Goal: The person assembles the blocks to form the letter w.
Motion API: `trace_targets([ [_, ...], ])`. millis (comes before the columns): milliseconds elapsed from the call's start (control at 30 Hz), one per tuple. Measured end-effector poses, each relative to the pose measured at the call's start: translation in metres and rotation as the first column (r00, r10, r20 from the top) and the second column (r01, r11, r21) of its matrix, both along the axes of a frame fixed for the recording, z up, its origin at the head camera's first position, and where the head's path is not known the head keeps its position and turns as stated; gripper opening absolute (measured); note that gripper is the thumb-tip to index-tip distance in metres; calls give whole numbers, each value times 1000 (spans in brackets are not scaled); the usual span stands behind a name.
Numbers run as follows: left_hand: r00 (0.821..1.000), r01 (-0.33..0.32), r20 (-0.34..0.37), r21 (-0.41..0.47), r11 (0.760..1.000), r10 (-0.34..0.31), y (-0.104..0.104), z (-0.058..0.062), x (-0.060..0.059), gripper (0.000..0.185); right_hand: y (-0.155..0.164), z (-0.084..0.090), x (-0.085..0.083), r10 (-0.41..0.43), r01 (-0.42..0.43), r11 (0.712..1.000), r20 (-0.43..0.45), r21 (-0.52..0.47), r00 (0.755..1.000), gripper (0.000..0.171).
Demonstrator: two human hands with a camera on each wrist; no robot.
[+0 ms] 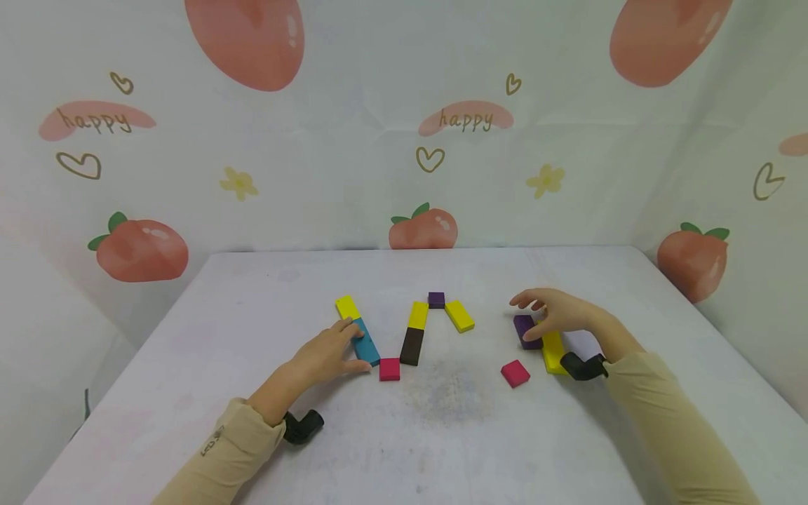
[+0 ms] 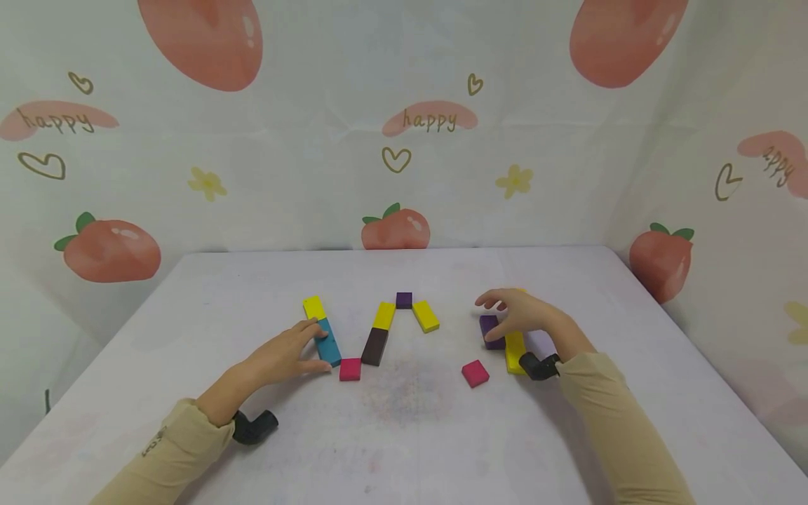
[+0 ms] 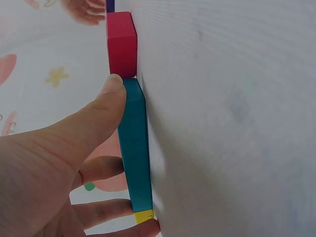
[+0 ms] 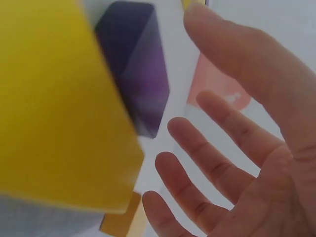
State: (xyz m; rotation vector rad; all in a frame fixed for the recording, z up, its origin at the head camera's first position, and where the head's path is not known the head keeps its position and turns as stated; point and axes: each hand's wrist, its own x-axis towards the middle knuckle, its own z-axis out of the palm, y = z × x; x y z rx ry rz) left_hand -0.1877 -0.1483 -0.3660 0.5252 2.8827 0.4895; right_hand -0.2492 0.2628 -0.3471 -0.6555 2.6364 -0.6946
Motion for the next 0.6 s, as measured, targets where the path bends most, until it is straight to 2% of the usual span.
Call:
trace_targets([
  [267,1000,-2,-2,4,1000,2,0,-1,0,60,8,-5,6,-41,41,999,52,-5,998,60],
  [600,1000,-3,2,-1,1000,3,0,0,1,60,6,-6,8,-44,43,999,83,14,996,65],
])
